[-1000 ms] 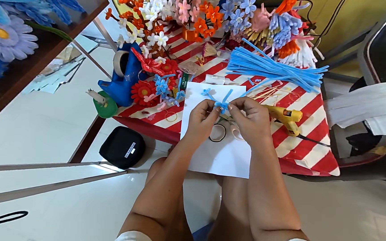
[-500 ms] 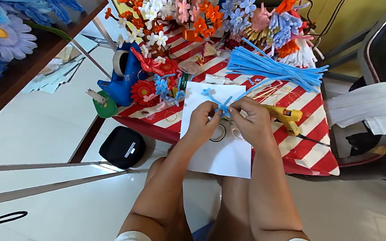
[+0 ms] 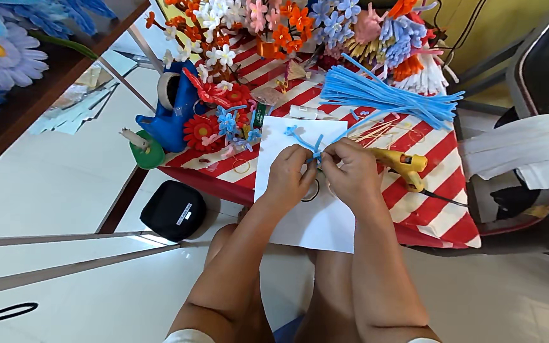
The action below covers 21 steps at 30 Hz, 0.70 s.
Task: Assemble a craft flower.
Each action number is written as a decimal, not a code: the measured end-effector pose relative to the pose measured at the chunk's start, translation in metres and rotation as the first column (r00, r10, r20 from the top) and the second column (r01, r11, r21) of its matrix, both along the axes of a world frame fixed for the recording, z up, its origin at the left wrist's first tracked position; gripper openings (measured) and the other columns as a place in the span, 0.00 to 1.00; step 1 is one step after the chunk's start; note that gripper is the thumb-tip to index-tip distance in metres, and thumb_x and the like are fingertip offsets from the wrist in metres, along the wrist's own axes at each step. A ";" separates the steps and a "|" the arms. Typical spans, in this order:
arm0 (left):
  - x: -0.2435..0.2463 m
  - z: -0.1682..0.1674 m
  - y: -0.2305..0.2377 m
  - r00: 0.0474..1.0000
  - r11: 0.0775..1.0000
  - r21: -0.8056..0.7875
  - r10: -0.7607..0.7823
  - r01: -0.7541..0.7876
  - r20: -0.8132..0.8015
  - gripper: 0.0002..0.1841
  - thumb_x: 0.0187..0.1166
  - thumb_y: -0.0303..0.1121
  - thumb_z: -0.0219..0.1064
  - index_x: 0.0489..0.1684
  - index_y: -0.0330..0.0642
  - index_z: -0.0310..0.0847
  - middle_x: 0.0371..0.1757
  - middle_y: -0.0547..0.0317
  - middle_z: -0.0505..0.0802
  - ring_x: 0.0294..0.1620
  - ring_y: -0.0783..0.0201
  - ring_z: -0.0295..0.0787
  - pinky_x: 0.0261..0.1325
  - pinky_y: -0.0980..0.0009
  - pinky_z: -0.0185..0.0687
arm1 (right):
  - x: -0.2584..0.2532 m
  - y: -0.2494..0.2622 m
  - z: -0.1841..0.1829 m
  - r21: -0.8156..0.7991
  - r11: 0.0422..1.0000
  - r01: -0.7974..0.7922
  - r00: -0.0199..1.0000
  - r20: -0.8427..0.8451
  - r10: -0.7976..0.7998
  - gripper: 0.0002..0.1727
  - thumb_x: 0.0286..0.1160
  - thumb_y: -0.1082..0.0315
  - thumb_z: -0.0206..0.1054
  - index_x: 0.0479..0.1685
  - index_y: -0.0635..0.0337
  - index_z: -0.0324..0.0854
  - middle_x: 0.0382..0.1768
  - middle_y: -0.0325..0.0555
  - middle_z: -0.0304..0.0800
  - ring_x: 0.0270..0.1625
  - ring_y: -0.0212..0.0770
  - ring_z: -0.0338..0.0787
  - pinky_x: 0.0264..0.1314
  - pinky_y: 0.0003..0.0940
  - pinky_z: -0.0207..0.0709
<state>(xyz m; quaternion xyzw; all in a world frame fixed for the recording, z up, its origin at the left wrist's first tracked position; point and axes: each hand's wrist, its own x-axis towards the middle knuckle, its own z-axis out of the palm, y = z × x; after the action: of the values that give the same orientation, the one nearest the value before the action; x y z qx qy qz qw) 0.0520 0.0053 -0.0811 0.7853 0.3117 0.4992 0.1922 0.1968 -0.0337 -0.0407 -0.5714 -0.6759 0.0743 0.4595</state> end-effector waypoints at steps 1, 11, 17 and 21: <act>0.000 0.000 0.000 1.000 1.000 0.018 0.012 -0.012 -0.012 0.05 0.74 0.24 0.66 0.34 0.32 0.86 0.33 0.50 0.88 0.37 0.60 0.87 0.46 0.67 0.85 | -0.001 0.000 0.000 0.002 1.000 0.013 1.000 0.017 -0.013 0.08 0.69 0.71 0.63 0.25 0.62 0.85 0.25 0.42 0.81 0.29 0.32 0.81 0.32 0.25 0.75; -0.004 0.009 -0.002 0.970 0.874 -0.470 -0.008 0.126 0.244 0.06 0.81 0.27 0.62 0.38 0.32 0.82 0.30 0.60 0.85 0.28 0.77 0.80 0.36 0.80 0.79 | 0.004 -0.003 0.008 -0.099 0.995 -0.025 0.971 -0.237 0.001 0.14 0.87 0.68 0.56 0.46 0.66 0.86 0.37 0.43 0.87 0.37 0.26 0.84 0.43 0.23 0.80; -0.005 0.011 0.000 0.961 0.840 -0.524 0.016 0.137 0.277 0.05 0.82 0.27 0.63 0.37 0.35 0.80 0.28 0.64 0.83 0.26 0.79 0.78 0.34 0.82 0.76 | 0.000 -0.003 0.009 -0.227 0.972 -0.063 0.965 -0.264 0.001 0.05 0.75 0.67 0.68 0.37 0.59 0.85 0.30 0.36 0.85 0.31 0.25 0.84 0.37 0.23 0.79; -0.004 0.010 -0.001 0.952 0.840 -0.518 0.005 0.162 0.306 0.04 0.81 0.26 0.62 0.38 0.34 0.80 0.29 0.63 0.84 0.27 0.79 0.79 0.36 0.81 0.79 | -0.003 -0.002 0.009 -0.286 0.952 -0.106 0.950 -0.311 0.013 0.04 0.76 0.68 0.69 0.36 0.59 0.85 0.28 0.35 0.86 0.31 0.23 0.84 0.37 0.21 0.79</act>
<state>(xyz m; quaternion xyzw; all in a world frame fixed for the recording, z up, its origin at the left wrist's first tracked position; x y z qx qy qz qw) 0.0480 0.0044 -0.0712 0.6288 0.3736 0.4950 0.4691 0.1934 -0.0361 -0.0322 -0.5952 -0.5947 0.2773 0.4640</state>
